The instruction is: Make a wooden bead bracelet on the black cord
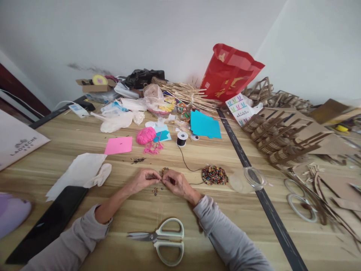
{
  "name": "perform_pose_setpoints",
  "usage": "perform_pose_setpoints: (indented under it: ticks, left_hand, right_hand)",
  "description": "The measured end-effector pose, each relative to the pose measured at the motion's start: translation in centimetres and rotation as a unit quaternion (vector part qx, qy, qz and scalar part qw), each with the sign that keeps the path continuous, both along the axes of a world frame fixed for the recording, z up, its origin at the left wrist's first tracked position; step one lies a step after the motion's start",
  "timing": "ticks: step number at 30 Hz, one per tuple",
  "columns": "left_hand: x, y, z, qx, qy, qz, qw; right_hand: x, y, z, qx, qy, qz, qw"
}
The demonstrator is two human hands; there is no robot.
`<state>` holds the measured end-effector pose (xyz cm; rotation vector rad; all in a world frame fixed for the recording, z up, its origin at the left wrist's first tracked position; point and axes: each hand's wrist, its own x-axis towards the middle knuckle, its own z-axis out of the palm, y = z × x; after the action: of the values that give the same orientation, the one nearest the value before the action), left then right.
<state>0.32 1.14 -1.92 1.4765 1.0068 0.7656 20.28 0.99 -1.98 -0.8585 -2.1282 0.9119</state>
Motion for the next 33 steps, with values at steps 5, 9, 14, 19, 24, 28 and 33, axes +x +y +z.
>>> perform_pose_setpoints:
  ticks: [5,9,14,19,24,28,33]
  left_hand:
    - [-0.01,-0.01,-0.11,-0.001,0.003,-0.003,1.000]
    - [0.03,0.03,-0.27,-0.001,0.003,-0.001,1.000]
    - [0.06,0.04,-0.27,-0.001,0.004,-0.001,1.000]
    - [0.07,0.02,-0.16,-0.004,0.004,-0.003,1.000]
    - [0.11,0.01,-0.24,-0.004,-0.010,-0.001,1.000]
    - [0.17,-0.06,-0.09,-0.008,-0.023,0.003,1.000]
    - [0.22,-0.07,-0.02,-0.007,-0.027,0.004,1.000]
  right_hand:
    - [-0.02,0.00,0.05,0.000,0.000,0.000,1.000]
    - [-0.03,0.02,0.03,0.001,0.001,0.002,1.000]
    - [-0.04,0.00,0.08,0.003,-0.003,-0.002,1.000]
    - [-0.08,-0.04,0.32,0.007,-0.002,0.003,1.000]
    - [-0.09,-0.01,0.20,0.005,0.001,0.004,1.000]
    - [-0.11,0.01,0.07,0.006,-0.003,0.009,1.000]
    - [-0.15,0.03,0.06,0.011,-0.001,0.010,1.000]
